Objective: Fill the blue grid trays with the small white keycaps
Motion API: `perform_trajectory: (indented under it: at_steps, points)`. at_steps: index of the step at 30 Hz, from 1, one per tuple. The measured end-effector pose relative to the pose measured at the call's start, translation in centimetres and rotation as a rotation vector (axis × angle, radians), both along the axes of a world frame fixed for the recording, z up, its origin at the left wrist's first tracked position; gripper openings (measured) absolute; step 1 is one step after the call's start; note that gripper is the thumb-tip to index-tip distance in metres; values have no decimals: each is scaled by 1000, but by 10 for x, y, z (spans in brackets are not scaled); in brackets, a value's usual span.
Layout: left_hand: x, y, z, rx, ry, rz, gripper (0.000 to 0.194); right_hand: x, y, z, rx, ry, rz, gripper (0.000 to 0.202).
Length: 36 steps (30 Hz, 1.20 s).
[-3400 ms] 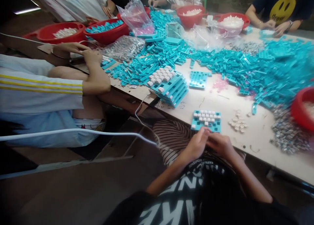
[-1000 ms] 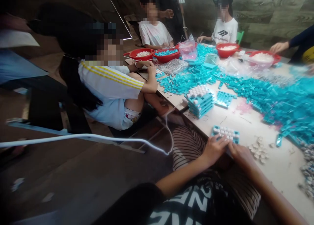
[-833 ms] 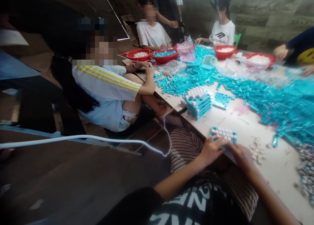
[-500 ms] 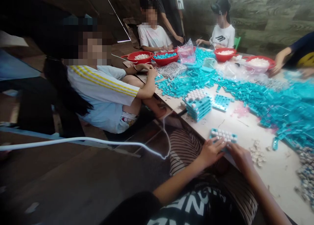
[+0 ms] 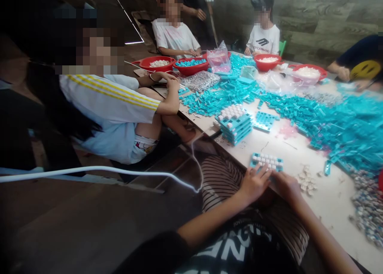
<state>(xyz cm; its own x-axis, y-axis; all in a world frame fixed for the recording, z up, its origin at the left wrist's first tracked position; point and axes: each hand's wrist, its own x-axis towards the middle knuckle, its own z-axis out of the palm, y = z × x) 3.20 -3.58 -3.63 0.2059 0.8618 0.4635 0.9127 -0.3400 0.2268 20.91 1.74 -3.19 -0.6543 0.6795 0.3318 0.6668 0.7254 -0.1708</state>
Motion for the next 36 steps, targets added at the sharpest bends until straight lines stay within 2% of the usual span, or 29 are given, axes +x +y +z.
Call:
perform_trajectory:
  at_steps: [8, 12, 17, 24, 29, 33, 35, 36]
  points:
    - [3, -2, -3, 18, 4, 29, 40, -4, -7, 3, 158, -113, -111, 31]
    - [-2, -2, 6, -54, 7, -7, 41, -3, -4, 9, 129, -193, -21, 32]
    - [-12, -1, 19, -157, 16, -89, 45, -8, 1, 16, 113, -159, 40, 34]
    - [-6, -2, 19, -176, -7, -74, 50, -8, -1, 9, 230, -211, 73, 31]
    - [-6, -4, 11, -59, -125, -41, 46, -10, -8, 8, 268, -203, 25, 30]
    - [-2, -27, 1, 106, -353, 85, 30, -15, -18, 4, 278, -136, 26, 30]
    - [5, -40, -5, 61, -498, 181, 21, -17, -22, 0, 301, -113, 13, 31]
    - [10, -44, -7, -27, -554, 186, 23, -17, -24, -2, 311, -104, 2, 31]
